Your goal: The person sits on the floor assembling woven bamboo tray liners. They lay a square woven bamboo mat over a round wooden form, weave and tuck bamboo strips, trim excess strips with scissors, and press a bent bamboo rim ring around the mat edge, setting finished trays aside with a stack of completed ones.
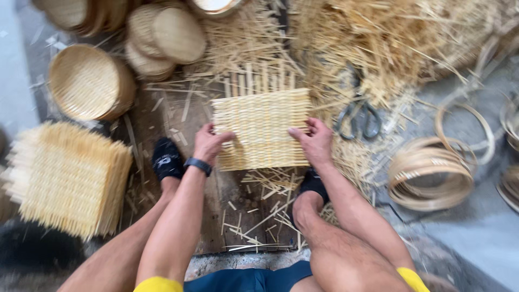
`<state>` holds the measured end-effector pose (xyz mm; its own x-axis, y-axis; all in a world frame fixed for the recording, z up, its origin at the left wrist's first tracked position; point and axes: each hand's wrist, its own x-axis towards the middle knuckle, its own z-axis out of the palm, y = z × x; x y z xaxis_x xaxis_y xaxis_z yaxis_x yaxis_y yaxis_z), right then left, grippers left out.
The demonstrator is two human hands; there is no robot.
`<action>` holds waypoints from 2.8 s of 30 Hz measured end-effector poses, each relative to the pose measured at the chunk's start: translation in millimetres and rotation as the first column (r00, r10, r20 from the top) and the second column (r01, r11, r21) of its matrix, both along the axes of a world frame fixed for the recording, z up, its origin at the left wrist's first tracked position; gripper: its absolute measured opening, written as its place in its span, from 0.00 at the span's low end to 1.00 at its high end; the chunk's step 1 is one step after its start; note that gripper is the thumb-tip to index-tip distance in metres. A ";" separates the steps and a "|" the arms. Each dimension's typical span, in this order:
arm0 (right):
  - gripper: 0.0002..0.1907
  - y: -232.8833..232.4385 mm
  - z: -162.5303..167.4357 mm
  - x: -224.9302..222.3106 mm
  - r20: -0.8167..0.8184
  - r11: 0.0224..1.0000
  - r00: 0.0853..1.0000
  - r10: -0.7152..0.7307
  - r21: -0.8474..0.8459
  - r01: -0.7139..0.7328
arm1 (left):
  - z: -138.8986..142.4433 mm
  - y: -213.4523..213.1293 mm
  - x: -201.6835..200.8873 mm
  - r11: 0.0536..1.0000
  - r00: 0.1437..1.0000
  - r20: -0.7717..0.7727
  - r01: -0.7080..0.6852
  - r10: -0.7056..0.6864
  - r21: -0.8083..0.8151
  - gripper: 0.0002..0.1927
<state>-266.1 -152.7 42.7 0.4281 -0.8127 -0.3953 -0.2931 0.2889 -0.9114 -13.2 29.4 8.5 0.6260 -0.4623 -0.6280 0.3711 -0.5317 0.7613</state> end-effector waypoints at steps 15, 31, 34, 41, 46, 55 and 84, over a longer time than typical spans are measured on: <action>0.09 -147.8 38.0 -344.4 -0.606 0.760 0.616 -0.504 -0.650 -0.017 | 71.5 44.6 -3.6 0.970 0.806 0.573 0.004 -0.146 0.241 0.45; 0.07 -87.0 161.6 -188.0 -0.738 0.100 0.652 0.174 -0.646 -0.757 | 164.5 -59.9 -48.2 0.970 0.988 0.115 0.125 -0.102 -0.211 0.23; 0.11 -56.3 211.4 -139.3 -0.772 -0.180 0.480 0.416 -0.588 -0.789 | 189.3 -88.0 -50.2 0.951 0.867 -0.478 -0.013 -0.143 -0.308 0.26; 0.27 -45.1 287.3 -66.0 -0.682 -0.009 0.576 0.451 -0.649 -0.761 | 222.2 -62.5 -79.3 0.910 0.931 -0.284 0.102 -0.230 -0.402 0.15; 0.18 -17.1 282.7 -15.2 -0.420 0.153 0.731 0.537 -0.804 -0.574 | 239.6 -48.0 -108.9 0.864 0.916 -0.328 0.036 -0.229 -0.502 0.15; 0.04 16.2 273.6 24.8 -0.510 -0.145 0.690 0.513 -0.844 -0.516 | 258.9 -48.6 -91.8 0.907 0.730 -0.590 0.098 -0.345 -0.409 0.36; 0.21 -42.2 139.8 4.1 0.520 0.760 0.847 0.107 0.507 -0.407 | 200.3 -48.5 -27.4 0.912 0.820 -0.562 -0.145 -0.107 -0.384 0.16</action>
<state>-261.9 -194.8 182.5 0.8285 -0.3179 -0.4611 -0.0553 0.7729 -0.6322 -40.6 -19.0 208.8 0.2325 -0.7372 -0.6344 0.8027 -0.2229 0.5532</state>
